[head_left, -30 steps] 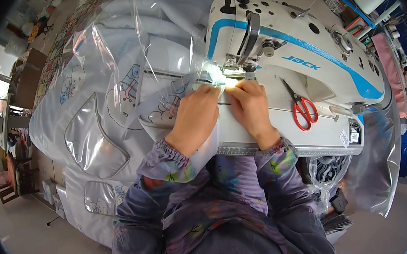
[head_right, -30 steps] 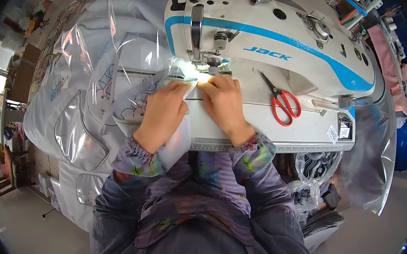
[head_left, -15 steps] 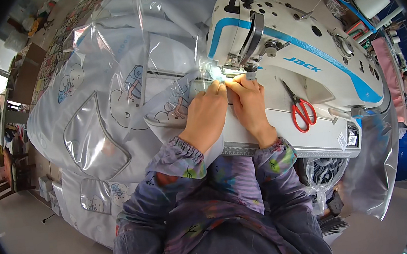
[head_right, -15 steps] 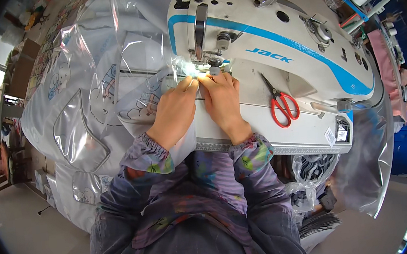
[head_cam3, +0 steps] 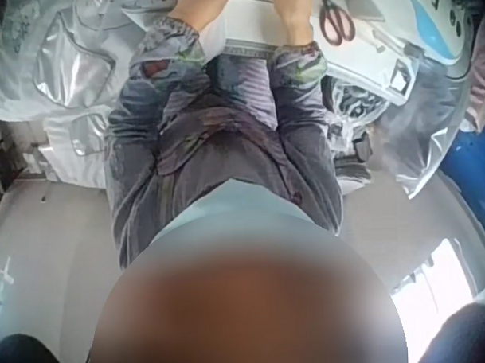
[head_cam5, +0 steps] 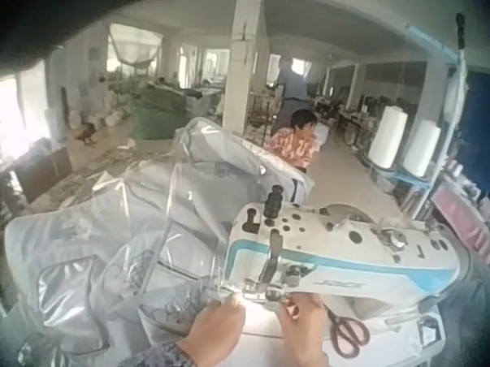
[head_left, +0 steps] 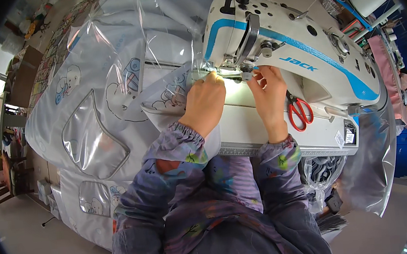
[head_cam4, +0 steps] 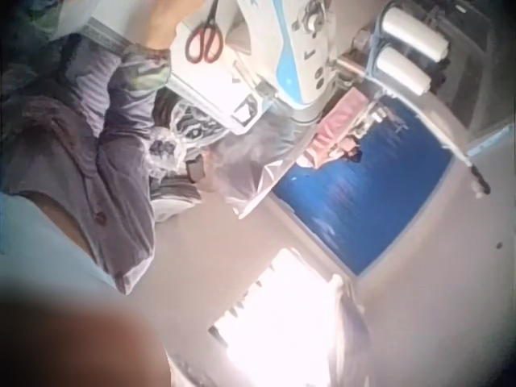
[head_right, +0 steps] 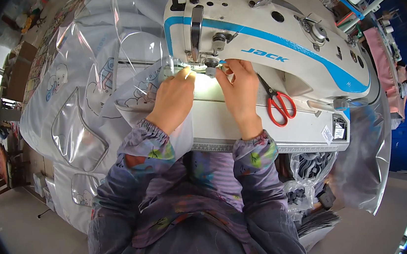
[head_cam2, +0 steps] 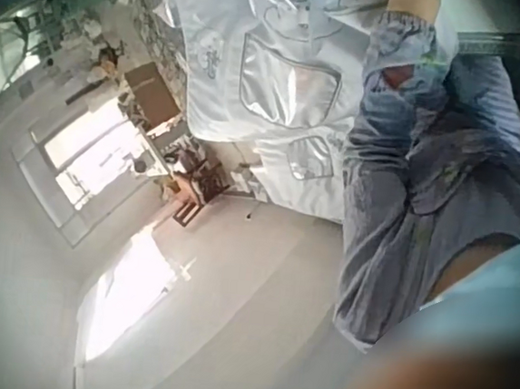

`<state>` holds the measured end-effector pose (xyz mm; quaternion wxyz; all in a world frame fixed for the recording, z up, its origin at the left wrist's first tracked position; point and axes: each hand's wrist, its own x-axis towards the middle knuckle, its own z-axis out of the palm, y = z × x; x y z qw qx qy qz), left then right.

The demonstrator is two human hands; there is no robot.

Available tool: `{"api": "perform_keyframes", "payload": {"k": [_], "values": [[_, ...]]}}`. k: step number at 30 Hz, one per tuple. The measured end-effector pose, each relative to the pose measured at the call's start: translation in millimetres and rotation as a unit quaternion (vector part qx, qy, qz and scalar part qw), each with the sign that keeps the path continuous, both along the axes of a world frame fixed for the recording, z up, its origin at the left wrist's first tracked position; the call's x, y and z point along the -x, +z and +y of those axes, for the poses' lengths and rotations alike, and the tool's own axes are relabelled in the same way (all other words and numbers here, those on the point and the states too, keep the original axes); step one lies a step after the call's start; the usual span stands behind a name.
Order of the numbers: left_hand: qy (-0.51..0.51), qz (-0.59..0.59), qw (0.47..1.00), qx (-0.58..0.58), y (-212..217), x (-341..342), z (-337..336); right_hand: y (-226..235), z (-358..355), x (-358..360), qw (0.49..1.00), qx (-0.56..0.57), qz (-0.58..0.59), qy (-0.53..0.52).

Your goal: Sewing fabric and plastic sheeting components together using an industrial sewing machine.

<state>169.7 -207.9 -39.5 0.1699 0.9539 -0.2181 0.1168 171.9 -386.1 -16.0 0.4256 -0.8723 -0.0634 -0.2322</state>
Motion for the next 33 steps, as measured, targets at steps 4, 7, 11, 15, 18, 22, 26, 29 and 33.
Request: {"api": "perform_keyframes", "payload": {"k": [4,7,11,15,18,22,26,29,33], "values": [[0.001,-0.022,1.0,0.009,-0.6,0.9,-2.7,3.4,-5.6,-10.0,0.998,0.062,-0.032,-0.005],[0.002,-0.017,1.0,-0.009,3.3,4.3,-3.4,4.7,-3.2,-8.2,0.997,0.063,-0.046,-0.012],[-0.028,0.043,0.998,-0.022,9.3,19.3,14.0,4.6,0.9,5.1,0.998,0.037,-0.037,0.032],[-0.036,-0.136,0.987,-0.08,54.8,60.3,60.9,9.8,-6.7,81.1,0.976,0.016,0.158,0.146],[0.098,-0.16,0.966,-0.176,75.9,72.0,117.6,-1.2,-4.8,145.3,0.921,0.005,0.248,0.299],[0.095,-0.115,0.97,-0.192,62.4,46.9,205.4,-55.5,25.8,181.0,0.882,-0.014,0.242,0.405],[0.017,0.069,0.995,-0.075,79.3,27.9,221.2,-102.4,59.2,190.5,0.874,-0.238,0.221,0.361],[0.037,0.073,0.994,-0.069,82.9,32.0,225.0,-89.0,65.3,200.5,0.796,-0.435,0.276,0.318],[0.01,0.063,0.997,-0.051,43.1,20.6,268.7,-38.8,61.4,201.8,0.793,-0.447,0.292,0.295]]}}
